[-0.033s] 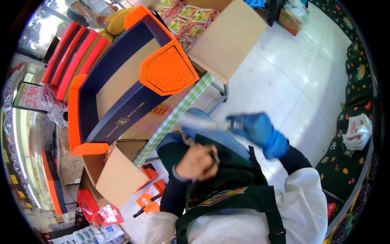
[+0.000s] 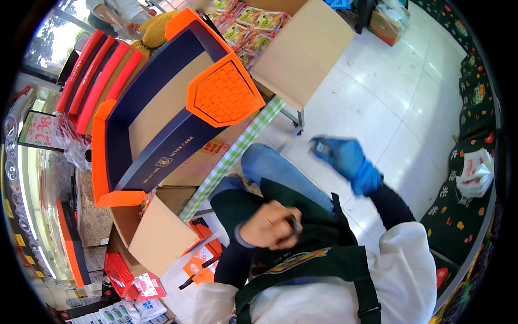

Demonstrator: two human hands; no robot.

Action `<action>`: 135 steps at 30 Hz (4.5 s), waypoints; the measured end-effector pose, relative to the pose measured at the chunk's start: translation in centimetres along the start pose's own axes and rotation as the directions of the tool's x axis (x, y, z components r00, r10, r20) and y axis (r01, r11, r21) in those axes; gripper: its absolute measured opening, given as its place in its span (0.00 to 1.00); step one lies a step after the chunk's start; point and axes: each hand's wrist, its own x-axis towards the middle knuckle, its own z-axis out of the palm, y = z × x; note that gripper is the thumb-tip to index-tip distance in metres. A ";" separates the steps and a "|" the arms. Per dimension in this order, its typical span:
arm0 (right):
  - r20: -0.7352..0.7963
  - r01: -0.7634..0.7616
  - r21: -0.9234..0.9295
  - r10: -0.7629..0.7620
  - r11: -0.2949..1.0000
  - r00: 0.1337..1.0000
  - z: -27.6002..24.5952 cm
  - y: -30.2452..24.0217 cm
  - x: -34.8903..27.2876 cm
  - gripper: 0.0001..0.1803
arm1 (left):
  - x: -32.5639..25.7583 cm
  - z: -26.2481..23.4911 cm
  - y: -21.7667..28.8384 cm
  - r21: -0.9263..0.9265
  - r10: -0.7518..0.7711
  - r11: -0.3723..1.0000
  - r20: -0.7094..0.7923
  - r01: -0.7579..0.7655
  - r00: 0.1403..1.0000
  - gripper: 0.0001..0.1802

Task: The person assembles orange and blue cardboard boxes by inserting black fabric handles into slots. They use a knife to cut the handle straps and a screwdriver to tighten screws securing the handles to the box frame.

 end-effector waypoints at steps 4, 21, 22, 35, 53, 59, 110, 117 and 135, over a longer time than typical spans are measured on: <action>0.087 -0.192 0.035 0.188 0.981 0.978 -3.0 -1.4 -0.9 0.14 | -0.3 -1.5 0.0 0.008 0.045 0.999 -0.266 -0.044 0.963 0.24; 0.432 -0.474 0.868 0.249 0.146 0.867 -0.4 -11.9 1.6 0.07 | 0.1 0.1 2.3 0.599 0.285 0.800 -0.395 0.010 0.873 0.09; 0.458 -0.492 0.865 0.240 0.101 0.856 -0.4 -11.9 1.3 0.07 | -0.2 0.6 2.5 0.574 0.224 0.816 -0.422 0.068 0.879 0.09; 0.545 -0.539 0.689 0.144 0.485 0.826 5.3 -7.4 -6.8 0.20 | -1.6 0.5 -3.3 0.180 0.437 0.890 -0.604 -0.420 0.667 0.09; 0.247 -0.345 0.763 0.246 0.546 0.937 5.2 -8.5 -5.7 0.18 | 1.9 -0.3 -2.5 0.516 0.486 0.851 -0.698 -0.101 0.527 0.14; 0.309 -0.412 0.873 0.358 0.261 0.881 3.8 -8.9 -2.9 0.12 | 2.7 0.2 0.1 0.262 0.349 0.937 -0.660 -0.232 0.666 0.08; -0.332 -0.426 -0.046 0.389 0.903 0.859 -10.4 -2.3 -4.1 0.11 | 4.2 2.3 0.4 0.930 0.710 0.250 -0.364 0.267 0.603 0.10; -0.159 0.148 -0.370 -0.220 0.917 0.963 -10.0 -10.4 0.1 0.18 | 4.4 2.1 1.3 0.928 0.727 0.287 -0.372 0.236 0.578 0.17; -0.103 0.256 -0.561 -0.373 0.787 0.922 -10.2 -12.3 -1.0 0.20 | 4.0 3.5 2.2 0.934 0.769 0.014 -0.239 0.358 0.593 0.19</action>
